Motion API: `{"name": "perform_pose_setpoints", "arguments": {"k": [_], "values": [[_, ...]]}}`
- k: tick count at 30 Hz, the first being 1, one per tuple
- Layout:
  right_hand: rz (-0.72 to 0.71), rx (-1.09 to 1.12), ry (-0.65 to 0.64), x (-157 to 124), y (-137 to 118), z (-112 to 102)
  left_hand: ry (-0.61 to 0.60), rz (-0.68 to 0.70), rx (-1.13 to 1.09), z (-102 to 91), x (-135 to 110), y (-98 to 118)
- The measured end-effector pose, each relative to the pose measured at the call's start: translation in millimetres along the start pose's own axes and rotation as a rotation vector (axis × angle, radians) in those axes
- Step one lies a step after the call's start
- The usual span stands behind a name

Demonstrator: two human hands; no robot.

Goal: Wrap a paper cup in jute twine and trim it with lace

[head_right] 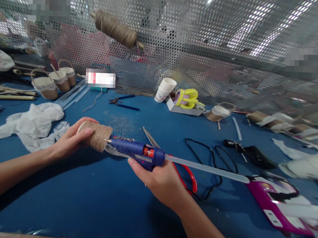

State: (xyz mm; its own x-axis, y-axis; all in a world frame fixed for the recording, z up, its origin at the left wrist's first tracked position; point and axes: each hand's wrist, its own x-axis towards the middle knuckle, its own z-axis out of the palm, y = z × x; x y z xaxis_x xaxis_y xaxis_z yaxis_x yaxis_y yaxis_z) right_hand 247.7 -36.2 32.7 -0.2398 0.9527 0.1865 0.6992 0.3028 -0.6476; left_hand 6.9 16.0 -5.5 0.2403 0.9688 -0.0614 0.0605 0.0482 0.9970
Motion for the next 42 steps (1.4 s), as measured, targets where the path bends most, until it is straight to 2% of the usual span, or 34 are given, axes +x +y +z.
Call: {"name": "perform_pose_setpoints", "arguments": {"k": [8, 13, 17, 28, 34, 42], "values": [[0.209, 0.223, -0.066, 1, -5, -1, -0.011, 0.009, -0.003, -1.0, -1, -4], [0.206, 0.238, -0.048, 2, -2, 0, -0.023, 0.018, -0.014, -1.1, -1, -4], [0.200, 0.221, -0.081, 0, 0, 1, -0.026, 0.011, -0.063, -1.0, 0, -4], [0.248, 0.249, -0.099, 4, -4, -3, -0.036, 0.098, -0.008, -2.6, 0, -7], [0.223, 0.250, -0.076, 1, -3, 0, -0.036, 0.090, -0.051, -3.4, 2, -11], [0.245, 0.189, -0.120, 1, -10, -5, -0.025, 0.091, -0.047, -3.3, 1, -11]]}}
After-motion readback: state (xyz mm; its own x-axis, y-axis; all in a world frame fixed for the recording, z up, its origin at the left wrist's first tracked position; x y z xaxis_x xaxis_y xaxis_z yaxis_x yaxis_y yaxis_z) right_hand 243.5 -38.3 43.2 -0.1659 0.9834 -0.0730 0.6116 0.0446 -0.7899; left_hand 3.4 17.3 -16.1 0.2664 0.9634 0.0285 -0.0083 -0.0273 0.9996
